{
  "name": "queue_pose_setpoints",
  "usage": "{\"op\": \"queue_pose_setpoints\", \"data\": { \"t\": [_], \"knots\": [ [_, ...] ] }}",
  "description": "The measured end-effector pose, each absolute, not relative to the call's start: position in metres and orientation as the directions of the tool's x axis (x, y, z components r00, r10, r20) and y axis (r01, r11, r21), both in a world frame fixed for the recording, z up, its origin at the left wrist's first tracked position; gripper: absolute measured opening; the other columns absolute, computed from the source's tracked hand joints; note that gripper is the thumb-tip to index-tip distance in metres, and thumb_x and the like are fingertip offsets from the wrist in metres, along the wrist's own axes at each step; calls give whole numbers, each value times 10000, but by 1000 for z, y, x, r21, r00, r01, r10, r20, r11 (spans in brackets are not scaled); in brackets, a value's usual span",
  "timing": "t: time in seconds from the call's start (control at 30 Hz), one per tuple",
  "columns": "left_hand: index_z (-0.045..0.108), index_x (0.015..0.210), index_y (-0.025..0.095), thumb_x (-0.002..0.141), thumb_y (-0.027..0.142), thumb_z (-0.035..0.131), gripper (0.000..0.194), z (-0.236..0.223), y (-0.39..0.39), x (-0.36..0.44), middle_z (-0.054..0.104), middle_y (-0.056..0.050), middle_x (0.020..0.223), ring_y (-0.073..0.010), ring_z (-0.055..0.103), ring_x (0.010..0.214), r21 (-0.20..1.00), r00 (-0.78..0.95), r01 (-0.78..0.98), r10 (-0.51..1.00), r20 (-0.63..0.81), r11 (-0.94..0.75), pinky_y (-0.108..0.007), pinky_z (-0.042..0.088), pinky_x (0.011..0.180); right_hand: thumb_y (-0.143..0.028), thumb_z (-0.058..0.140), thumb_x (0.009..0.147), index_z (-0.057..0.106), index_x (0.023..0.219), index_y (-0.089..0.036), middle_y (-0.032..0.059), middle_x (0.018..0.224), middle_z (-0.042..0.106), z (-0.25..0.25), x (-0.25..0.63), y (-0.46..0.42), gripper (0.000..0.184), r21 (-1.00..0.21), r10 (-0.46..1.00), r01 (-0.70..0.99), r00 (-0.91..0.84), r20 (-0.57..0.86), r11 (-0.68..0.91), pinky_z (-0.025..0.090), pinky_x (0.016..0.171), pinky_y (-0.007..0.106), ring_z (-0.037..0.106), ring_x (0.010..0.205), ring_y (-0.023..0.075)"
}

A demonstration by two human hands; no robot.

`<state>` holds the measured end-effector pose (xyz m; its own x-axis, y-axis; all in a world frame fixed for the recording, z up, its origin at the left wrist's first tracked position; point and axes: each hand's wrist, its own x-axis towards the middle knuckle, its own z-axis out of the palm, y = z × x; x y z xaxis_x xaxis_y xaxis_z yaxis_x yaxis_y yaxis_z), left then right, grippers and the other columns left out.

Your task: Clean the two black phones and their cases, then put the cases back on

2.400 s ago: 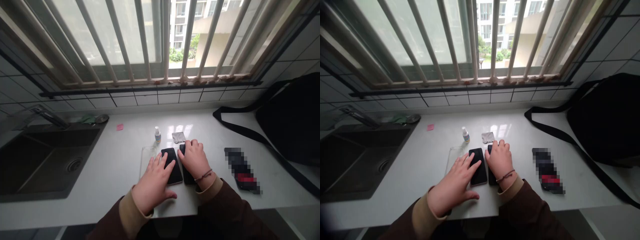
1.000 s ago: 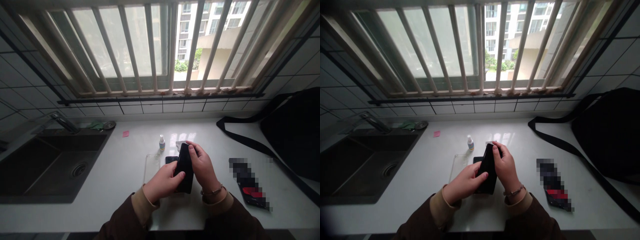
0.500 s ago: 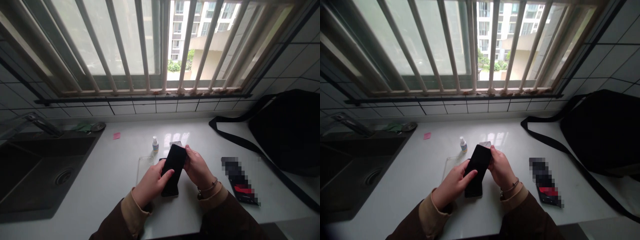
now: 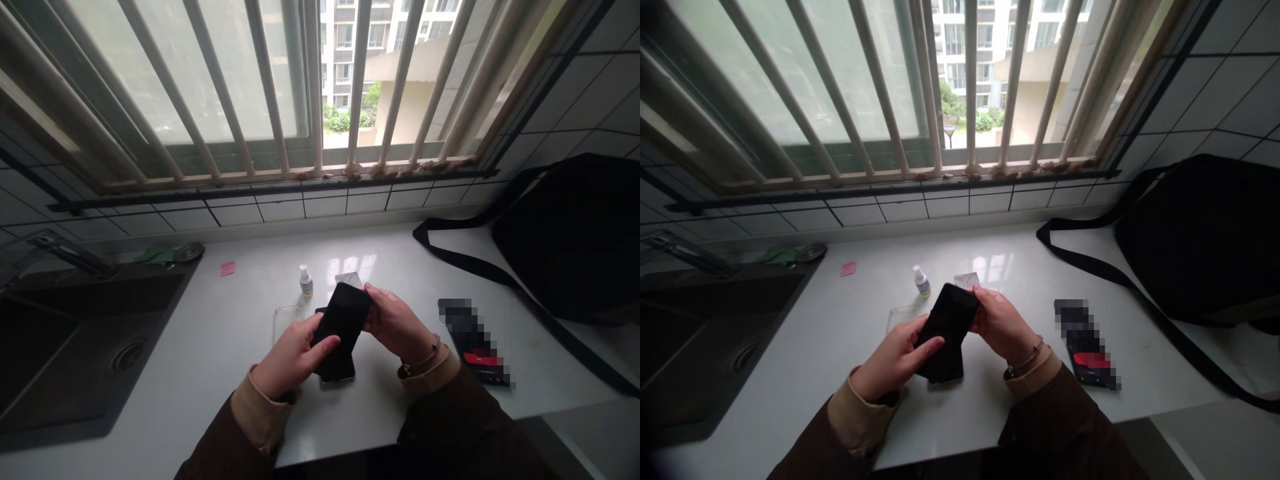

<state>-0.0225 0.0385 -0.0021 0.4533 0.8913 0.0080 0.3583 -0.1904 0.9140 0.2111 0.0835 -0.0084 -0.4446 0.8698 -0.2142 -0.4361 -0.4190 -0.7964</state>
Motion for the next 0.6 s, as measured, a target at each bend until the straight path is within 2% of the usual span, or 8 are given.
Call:
{"op": "queue_pose_setpoints", "data": {
  "t": [0.23, 0.4, 0.6],
  "knots": [
    [681, 1083, 168, 1009, 482, 671, 323, 0, 37, -25, 709, -75, 1018, -213, 643, 870, 960, 480, 252, 877, -12, -125, -300, 517, 761, -555, 655, 1023, 788, 1090, -196, 70, 1019, 805, -8, 211, 81, 389, -807, 873, -438, -451, -184, -396, 611, 836, 352, 756, 929, 220],
    [685, 1130, 164, 996, 482, 694, 345, 0, 36, -22, 728, -80, 1007, -228, 683, 881, 987, 471, 155, 881, -45, -33, -308, 555, 759, -592, 650, 1016, 791, 1074, -205, 52, 986, 794, -7, 205, 81, 417, -817, 904, -465, -400, -150, -341, 607, 810, 342, 741, 896, 211],
    [674, 1287, 169, 996, 512, 695, 450, -8, 33, -3, 759, -120, 1129, -283, 736, 999, 999, 309, 34, 951, -17, 7, -369, 617, 848, -665, 587, 1027, 781, 1106, -205, 67, 982, 807, -17, 196, 88, 505, -798, 923, -491, -326, -203, -349, 595, 749, 316, 747, 849, 198]
  ]
}}
